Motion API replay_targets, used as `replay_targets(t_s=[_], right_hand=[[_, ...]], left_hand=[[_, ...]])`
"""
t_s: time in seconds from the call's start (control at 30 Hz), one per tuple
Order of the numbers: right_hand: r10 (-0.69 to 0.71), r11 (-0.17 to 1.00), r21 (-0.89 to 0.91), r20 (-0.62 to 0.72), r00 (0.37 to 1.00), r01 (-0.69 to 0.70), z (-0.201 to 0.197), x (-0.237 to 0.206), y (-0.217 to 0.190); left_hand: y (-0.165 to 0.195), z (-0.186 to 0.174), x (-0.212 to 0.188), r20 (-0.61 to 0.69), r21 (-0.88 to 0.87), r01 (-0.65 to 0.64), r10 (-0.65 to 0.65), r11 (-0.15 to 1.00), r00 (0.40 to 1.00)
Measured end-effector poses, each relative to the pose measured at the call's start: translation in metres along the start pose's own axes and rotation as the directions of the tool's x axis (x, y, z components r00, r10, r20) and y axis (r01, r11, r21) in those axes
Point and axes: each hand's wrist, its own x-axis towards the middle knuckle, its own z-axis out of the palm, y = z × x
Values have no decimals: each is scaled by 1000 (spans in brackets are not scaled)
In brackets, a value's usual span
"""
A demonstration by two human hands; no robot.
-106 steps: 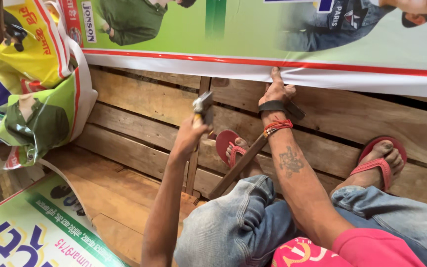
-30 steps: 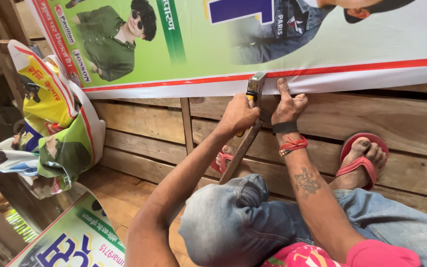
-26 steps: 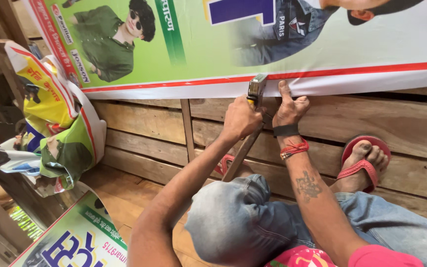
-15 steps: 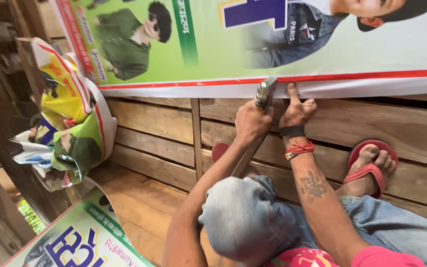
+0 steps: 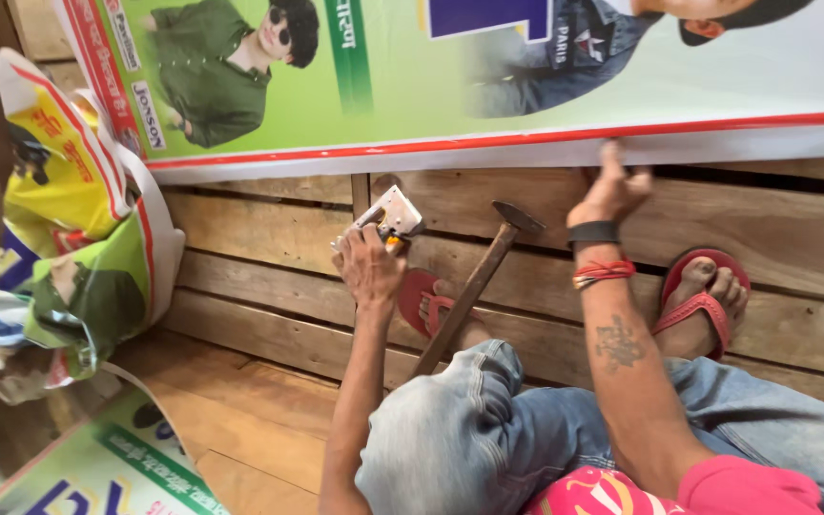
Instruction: The person attaches a large printed banner to a wooden slat wall using a staple gun and a hammer. They secure the banner along the bottom edge and then move to the side edge, repeatedly stapling and hammering to fasten it.
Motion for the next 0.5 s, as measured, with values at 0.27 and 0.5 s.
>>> replay_targets(t_s=[0.27,0.5], right_hand=[[11,998,-67,-1,1000,-11,-17,30,-6],[20,997,-70,-15,1000,-21,-18,36,-3]], left_hand=[[43,19,25,-465,-388,-477,279,789,840],[150,40,112,-476,-284,-740,581,609,661]])
